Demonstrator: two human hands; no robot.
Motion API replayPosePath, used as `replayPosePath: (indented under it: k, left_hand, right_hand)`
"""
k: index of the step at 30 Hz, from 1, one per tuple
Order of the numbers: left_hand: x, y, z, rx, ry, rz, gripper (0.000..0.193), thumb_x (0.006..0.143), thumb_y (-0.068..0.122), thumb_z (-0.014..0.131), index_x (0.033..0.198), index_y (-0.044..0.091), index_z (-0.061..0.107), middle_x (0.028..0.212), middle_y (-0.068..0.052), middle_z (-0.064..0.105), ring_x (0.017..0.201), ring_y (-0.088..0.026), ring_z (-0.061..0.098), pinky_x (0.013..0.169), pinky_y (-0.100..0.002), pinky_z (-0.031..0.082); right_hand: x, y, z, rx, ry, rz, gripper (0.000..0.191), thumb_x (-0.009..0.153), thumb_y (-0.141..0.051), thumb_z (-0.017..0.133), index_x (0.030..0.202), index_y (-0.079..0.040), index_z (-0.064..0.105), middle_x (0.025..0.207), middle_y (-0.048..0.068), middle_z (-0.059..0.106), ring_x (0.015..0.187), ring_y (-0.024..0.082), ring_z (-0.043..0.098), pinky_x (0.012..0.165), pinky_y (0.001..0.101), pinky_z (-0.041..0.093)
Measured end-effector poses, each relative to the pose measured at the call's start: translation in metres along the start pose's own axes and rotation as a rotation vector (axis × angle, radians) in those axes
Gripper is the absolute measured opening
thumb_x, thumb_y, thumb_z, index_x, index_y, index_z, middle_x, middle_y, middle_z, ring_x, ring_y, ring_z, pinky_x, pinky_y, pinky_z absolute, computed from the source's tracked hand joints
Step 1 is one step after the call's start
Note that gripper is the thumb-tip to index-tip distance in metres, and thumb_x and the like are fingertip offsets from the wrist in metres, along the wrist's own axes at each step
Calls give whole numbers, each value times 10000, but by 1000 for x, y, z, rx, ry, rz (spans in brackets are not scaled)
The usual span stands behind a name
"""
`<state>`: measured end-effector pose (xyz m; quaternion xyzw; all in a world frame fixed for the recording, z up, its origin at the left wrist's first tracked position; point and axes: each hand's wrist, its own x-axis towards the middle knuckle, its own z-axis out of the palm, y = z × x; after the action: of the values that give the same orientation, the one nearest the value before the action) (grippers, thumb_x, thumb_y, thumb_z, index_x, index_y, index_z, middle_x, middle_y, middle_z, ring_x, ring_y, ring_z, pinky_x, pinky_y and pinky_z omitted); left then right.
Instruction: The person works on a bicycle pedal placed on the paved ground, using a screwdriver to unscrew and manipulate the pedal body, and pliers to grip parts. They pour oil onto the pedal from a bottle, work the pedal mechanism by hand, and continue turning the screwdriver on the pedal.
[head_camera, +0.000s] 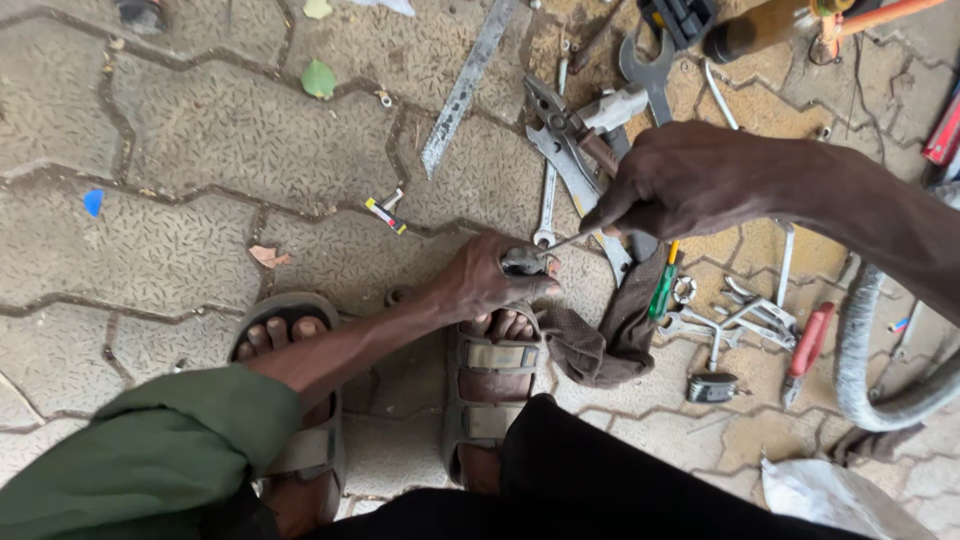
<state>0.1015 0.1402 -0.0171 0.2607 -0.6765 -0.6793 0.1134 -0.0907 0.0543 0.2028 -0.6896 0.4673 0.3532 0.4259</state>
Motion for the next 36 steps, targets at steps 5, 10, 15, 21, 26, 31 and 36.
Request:
replayPosePath:
  k: [5,10,15,21,26,31,36]
  left_hand:
    - [4,-10,9,205,93,163,639,791,620,771,1151,93,760,1017,-184,730,935,-343,681,852,-508,534]
    - [5,-7,6,147,-22,33,627,790,642,746,1161,136,760,960,-150,754,875,-319,727,854,-508,583]
    - [10,0,1,67,-39,-102,659,779,661,697,1156,122,719,1044,-134,716,880,-317,732,783,-473,643]
    - [11,-7,3,136,37,-64,654,810,680,710,1137,116,755,1085,-191,700,977,-345,682,875,-535,561]
    - [11,-18,4,621,222,510,330,964,465,657,1222,286,758,1166,-172,683,1015,-373,671,847,-533,538]
    - [16,-18,6,203,122,-95,775,851,770,612,1178,74,711,1088,-201,705,958,-332,699,871,-495,578]
    - [16,-17,5,290,121,-125,892,805,812,600,1192,11,663,1126,-251,657,947,-361,683,783,-534,577]
  right_hand:
    - [1,-7,-2,-91,-83,168,335,955,-192,655,1239,-335,761,864,8,823,566,200,549,548,390,498]
    - [-7,-28,4,-36,102,127,317,865,-212,683,1163,-267,775,851,3,758,565,106,605,468,313,542]
    - [-15,-64,32,-183,60,415,439,929,-83,599,1315,-279,669,751,95,712,487,170,587,411,318,524]
    - [-15,-91,64,-174,167,479,319,927,-35,569,1209,-131,683,727,119,695,485,184,569,388,365,456]
    - [-7,-104,101,-84,325,468,485,913,-24,541,1397,-26,511,785,164,677,430,214,606,287,374,459]
    - [5,-116,149,-99,605,427,532,946,-96,579,1448,44,476,785,160,689,454,203,600,283,353,460]
    - [12,-108,168,1,814,421,511,934,-58,568,1445,-26,564,779,114,712,419,161,547,283,325,418]
